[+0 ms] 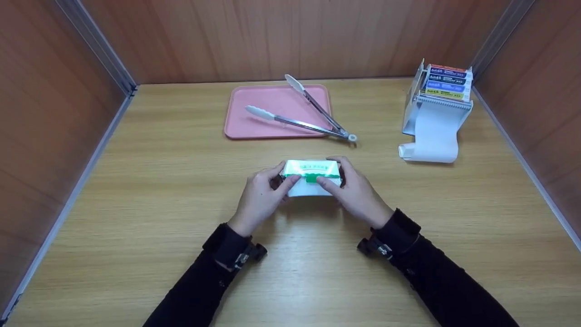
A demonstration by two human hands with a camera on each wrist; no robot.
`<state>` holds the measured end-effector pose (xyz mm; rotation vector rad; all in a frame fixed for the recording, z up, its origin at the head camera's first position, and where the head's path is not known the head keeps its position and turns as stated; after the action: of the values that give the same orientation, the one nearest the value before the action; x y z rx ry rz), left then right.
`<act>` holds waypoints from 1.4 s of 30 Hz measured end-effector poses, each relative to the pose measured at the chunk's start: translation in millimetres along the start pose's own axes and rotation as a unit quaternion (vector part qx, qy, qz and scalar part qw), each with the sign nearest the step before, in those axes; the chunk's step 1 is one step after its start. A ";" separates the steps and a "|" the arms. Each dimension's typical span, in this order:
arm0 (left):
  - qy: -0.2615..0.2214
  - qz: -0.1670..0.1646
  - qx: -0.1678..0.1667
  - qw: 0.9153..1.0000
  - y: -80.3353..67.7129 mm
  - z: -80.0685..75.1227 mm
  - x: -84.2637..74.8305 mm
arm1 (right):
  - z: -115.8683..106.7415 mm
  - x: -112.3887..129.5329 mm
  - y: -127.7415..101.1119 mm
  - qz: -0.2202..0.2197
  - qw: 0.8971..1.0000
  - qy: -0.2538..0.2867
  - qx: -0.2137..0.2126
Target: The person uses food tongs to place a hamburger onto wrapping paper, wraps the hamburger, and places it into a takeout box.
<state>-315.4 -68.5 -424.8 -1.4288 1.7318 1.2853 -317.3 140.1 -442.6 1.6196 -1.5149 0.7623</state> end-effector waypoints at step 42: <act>0.026 -0.010 0.007 1.000 0.8 2.1 5.8 | -0.7 1.4 -1.4 0.017 0.999 0.009 -0.025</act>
<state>-318.1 -69.1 -430.4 -1.4813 1.7523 1.2331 -315.7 139.9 -441.2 1.5496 -1.5391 0.7490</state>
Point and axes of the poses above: each hand's wrist, its own y-axis towards the middle knuckle, its own z-axis out of the palm, x = y × z, the point moved 9 cm from there along y, towards the middle knuckle, and after that the axes turned 14 degrees about -x, right-handed, at the moved point
